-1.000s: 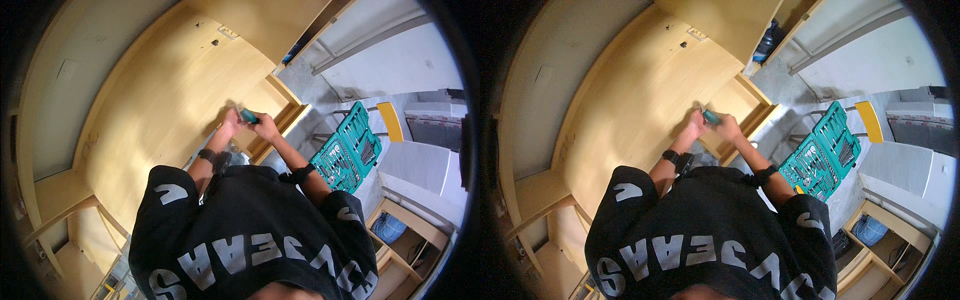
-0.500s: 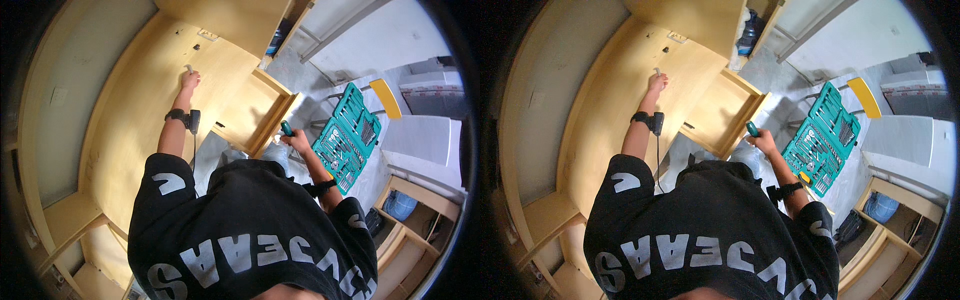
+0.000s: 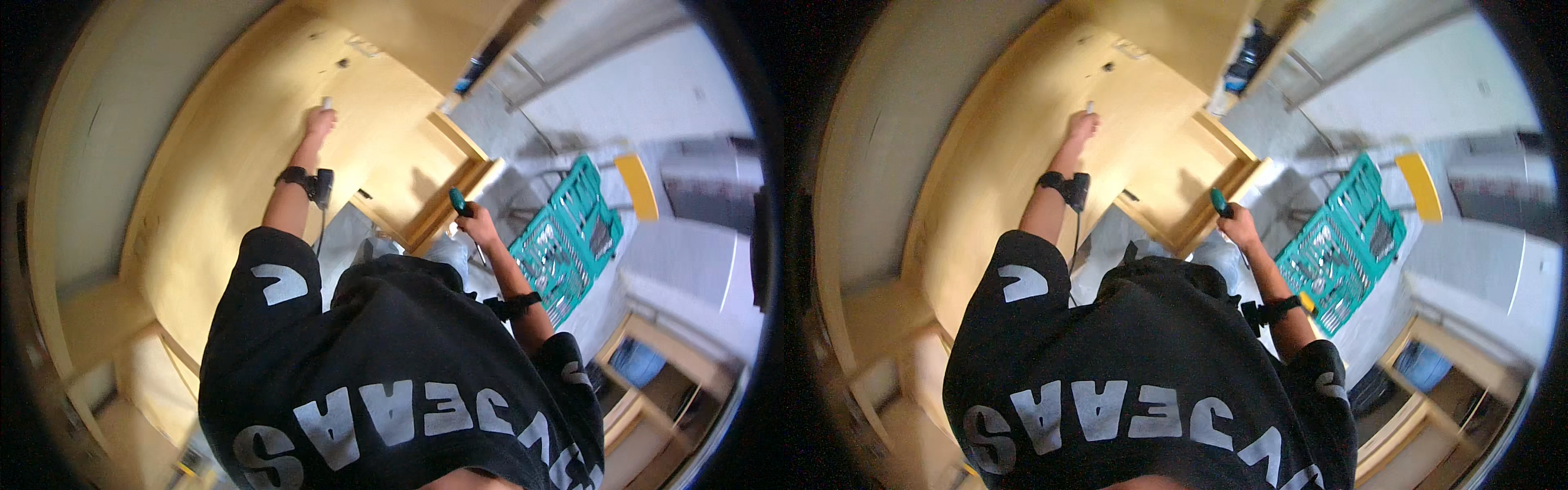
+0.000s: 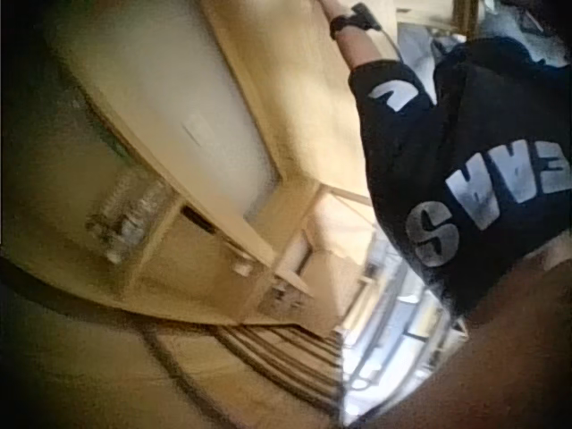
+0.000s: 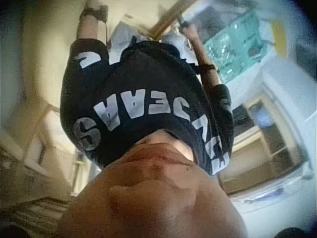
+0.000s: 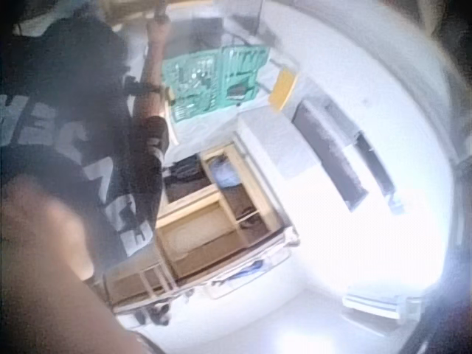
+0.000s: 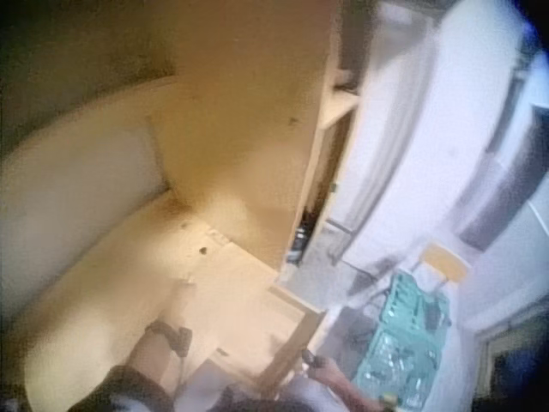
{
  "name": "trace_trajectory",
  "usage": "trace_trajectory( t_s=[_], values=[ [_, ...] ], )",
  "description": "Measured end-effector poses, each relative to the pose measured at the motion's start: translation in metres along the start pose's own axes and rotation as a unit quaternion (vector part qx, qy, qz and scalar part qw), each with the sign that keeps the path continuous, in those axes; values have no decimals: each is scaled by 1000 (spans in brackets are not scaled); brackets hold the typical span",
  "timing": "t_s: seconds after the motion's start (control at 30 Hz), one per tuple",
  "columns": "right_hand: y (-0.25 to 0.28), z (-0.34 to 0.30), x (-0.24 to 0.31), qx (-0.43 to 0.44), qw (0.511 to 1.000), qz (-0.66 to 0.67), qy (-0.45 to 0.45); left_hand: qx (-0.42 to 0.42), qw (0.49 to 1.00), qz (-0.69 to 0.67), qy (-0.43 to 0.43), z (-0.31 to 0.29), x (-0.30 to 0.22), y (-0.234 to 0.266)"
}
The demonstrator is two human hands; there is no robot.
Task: The person uses a screwdriver to tighten screws on the drawer slide and the side of a wooden cabinet, then picks up and handles a small metal latch.
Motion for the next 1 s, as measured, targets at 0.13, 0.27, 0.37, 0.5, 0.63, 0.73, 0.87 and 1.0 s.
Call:
trace_trajectory(
  t_s=[0.13,0.27,0.37,0.5,0.63,0.73,0.87,1.0],
  values=[
    [-66,70,87,105,987,-101,73,93,973,-209,-9,-101,29,-20],
    [-174,105,176,120,929,-223,271,44,974,-214,58,-241,103,20],
    [-240,115,206,141,882,-257,370,-33,954,-265,133,-346,175,51],
    [-291,142,200,140,845,-288,428,-128,902,-383,151,-446,219,70],
    [-311,116,207,133,822,-379,402,-169,861,-439,193,-478,221,59],
    [-306,99,217,61,816,-435,375,-146,865,-459,140,-442,195,51],
    [-300,85,222,276,866,-247,337,-77,882,-459,71,-373,121,59],
    [-277,-16,247,462,867,-42,182,-44,893,-447,-22,-328,28,83]
  ],
)
Point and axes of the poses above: each hand's wrist, its own z-axis towards the middle knuckle, its own y-axis out of the back of the hand, x = y × z, the point moved 7 cm from there along z, towards the middle knuckle, and after that the axes turned 7 degrees about z, right-handed, at the moved point
